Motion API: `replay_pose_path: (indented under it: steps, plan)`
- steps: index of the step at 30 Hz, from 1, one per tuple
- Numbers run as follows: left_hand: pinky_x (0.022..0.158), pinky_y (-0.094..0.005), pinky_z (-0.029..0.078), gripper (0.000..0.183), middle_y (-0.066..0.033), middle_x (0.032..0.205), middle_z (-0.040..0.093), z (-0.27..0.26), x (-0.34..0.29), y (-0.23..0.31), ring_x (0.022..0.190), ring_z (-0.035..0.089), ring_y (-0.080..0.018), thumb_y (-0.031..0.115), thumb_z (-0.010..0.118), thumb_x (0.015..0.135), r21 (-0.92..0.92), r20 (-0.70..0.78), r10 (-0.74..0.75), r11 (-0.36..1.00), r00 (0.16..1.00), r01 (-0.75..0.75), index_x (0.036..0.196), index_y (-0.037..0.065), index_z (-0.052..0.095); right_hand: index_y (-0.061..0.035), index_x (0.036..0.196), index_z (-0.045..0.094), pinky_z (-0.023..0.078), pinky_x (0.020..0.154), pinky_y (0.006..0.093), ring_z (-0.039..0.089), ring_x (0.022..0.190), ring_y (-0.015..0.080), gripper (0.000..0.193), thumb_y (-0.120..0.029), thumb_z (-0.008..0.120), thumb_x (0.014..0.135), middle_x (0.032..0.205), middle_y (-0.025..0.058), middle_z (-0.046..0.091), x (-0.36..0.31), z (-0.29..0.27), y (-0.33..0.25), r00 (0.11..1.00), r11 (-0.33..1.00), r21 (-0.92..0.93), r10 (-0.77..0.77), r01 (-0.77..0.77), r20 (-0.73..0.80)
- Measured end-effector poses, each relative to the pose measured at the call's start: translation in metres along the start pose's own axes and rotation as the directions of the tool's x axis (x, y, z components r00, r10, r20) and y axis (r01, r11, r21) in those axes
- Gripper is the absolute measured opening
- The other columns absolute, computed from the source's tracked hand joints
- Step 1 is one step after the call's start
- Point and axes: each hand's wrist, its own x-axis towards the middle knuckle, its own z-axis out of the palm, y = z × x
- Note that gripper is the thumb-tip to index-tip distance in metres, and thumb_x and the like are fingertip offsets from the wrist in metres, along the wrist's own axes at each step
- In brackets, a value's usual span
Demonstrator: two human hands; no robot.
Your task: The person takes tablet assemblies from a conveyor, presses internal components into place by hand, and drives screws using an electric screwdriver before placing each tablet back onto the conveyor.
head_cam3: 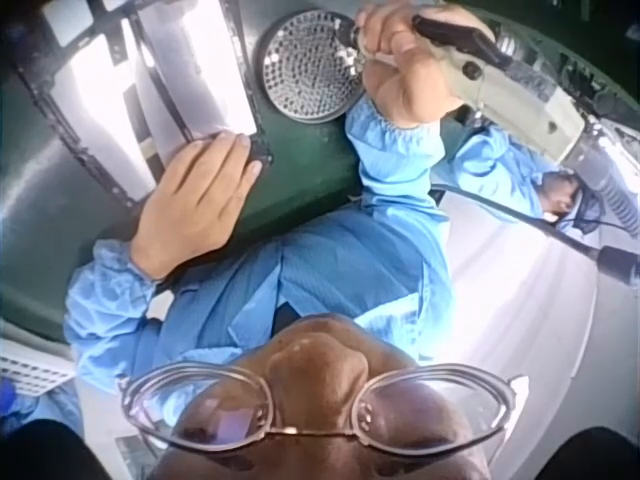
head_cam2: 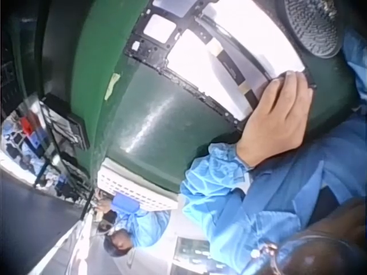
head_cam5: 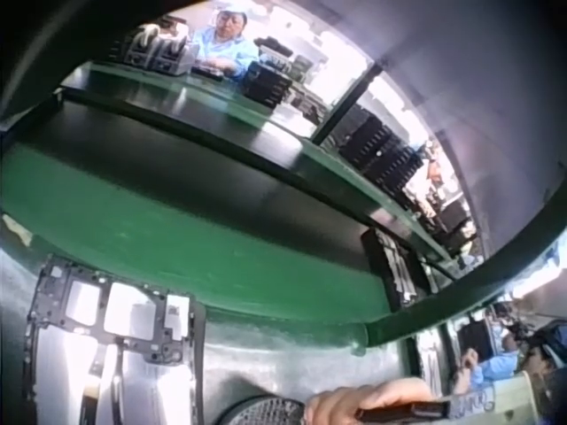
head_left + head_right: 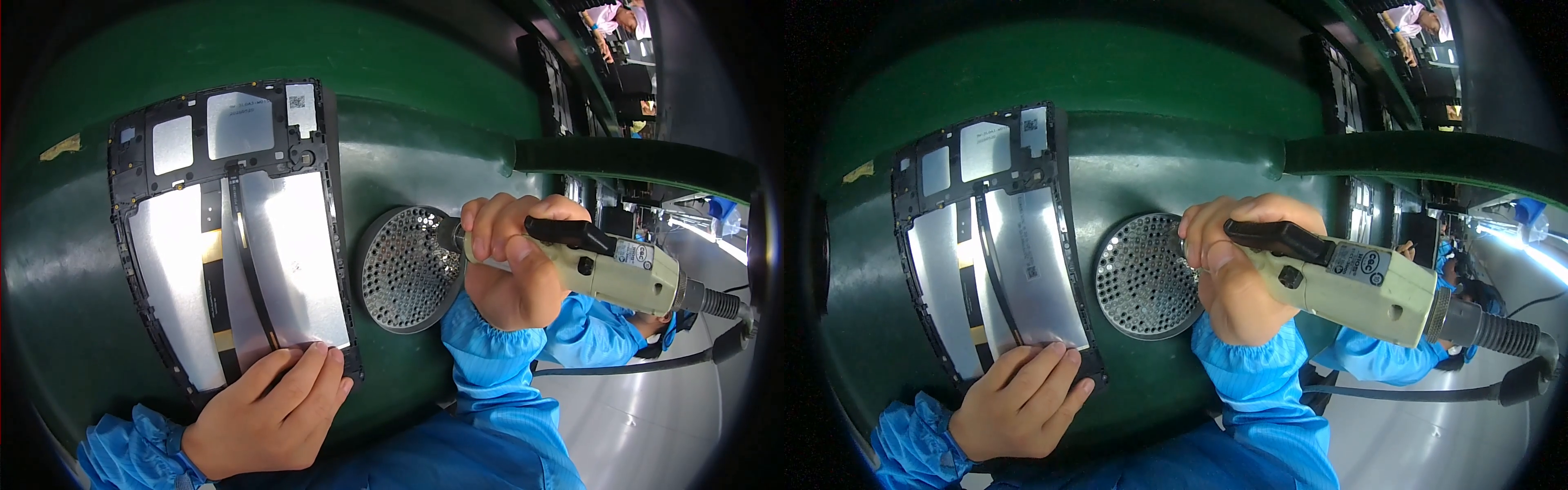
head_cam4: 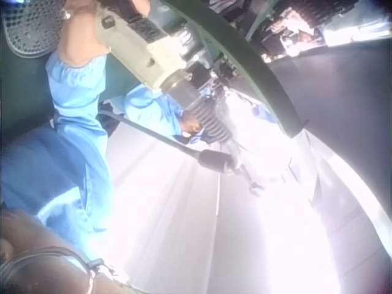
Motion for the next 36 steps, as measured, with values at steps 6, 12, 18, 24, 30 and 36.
replay_pose_path:
  steps: [6, 12, 18, 24, 30, 36]
  plan:
    - [0.094, -0.0393, 0.049, 0.023, -0.0153, 0.11, 0.067, 0.002, -0.002, 0.005, 0.108, 0.061, -0.0288, 0.011, 0.069, 0.083, 0.017, -0.041, -0.022, 1.0, 0.999, 0.023, 0.105, 0.007, 0.071, -0.0036, 0.114, 0.048, 0.047, 0.066, 0.042, 0.053, 0.058, 0.0206, 0.037, -0.003, 0.06, 0.079, 0.068, 0.01, 0.054, -0.001, -0.003, -0.011, 0.997, 0.997, -0.005, -0.073, 0.073, 0.015]
    - [0.096, -0.0421, 0.047, 0.017, -0.0187, 0.109, 0.066, 0.003, -0.003, 0.0, 0.108, 0.061, -0.031, 0.007, 0.068, 0.08, -0.08, -0.094, -0.035, 0.996, 0.995, 0.028, 0.096, 0.0, 0.071, -0.0136, 0.116, 0.05, 0.042, 0.064, 0.0361, 0.051, 0.058, 0.0173, 0.036, -0.013, 0.06, 0.082, 0.062, 0.0022, 0.048, -0.028, 0.021, -0.064, 0.996, 0.988, -0.131, -0.081, 0.084, 0.026]
    - [0.095, -0.0419, 0.049, 0.013, -0.0203, 0.104, 0.066, 0.01, -0.005, -0.001, 0.105, 0.062, -0.033, 0.005, 0.068, 0.076, -0.112, -0.237, -0.019, 0.994, 0.971, -0.008, 0.086, -0.003, 0.072, -0.0103, 0.106, 0.047, 0.045, 0.052, 0.0329, 0.054, 0.054, 0.0175, 0.029, -0.006, 0.062, 0.082, 0.061, 0.004, 0.051, -0.072, 0.043, -0.067, 0.98, 0.996, -0.085, 0.012, 0.006, 0.201]
    - [0.093, -0.0424, 0.051, 0.012, -0.02, 0.101, 0.066, 0.017, -0.006, 0.002, 0.101, 0.063, -0.0332, 0.004, 0.07, 0.074, -0.16, -0.314, -0.029, 0.987, 0.949, -0.023, 0.083, -0.004, 0.07, -0.0091, 0.106, 0.046, 0.045, 0.05, 0.0307, 0.052, 0.052, 0.016, 0.031, -0.005, 0.062, 0.08, 0.062, 0.0036, 0.051, -0.087, 0.066, -0.061, 0.96, 0.997, -0.08, 0.003, 0.02, 0.28]
    - [0.09, -0.0418, 0.051, 0.011, -0.0197, 0.099, 0.065, 0.02, -0.003, 0.004, 0.099, 0.063, -0.0332, 0.003, 0.07, 0.073, -0.16, -0.351, -0.008, 0.986, 0.936, -0.052, 0.08, -0.005, 0.069, -0.0081, 0.105, 0.045, 0.045, 0.049, 0.0312, 0.051, 0.049, 0.0158, 0.032, -0.004, 0.063, 0.078, 0.061, 0.0039, 0.052, -0.093, 0.066, -0.059, 0.952, 0.996, -0.088, 0.015, 0.012, 0.306]
    - [0.09, -0.0414, 0.051, 0.01, -0.0196, 0.099, 0.065, 0.022, 0.0, 0.004, 0.099, 0.063, -0.0328, 0.003, 0.07, 0.073, -0.151, -0.358, -0.008, 0.987, 0.934, -0.049, 0.078, -0.005, 0.069, -0.0082, 0.105, 0.045, 0.044, 0.048, 0.0313, 0.051, 0.048, 0.0159, 0.031, -0.006, 0.062, 0.08, 0.061, 0.0039, 0.051, -0.091, 0.063, -0.057, 0.946, 0.996, -0.093, 0.032, -0.002, 0.323]
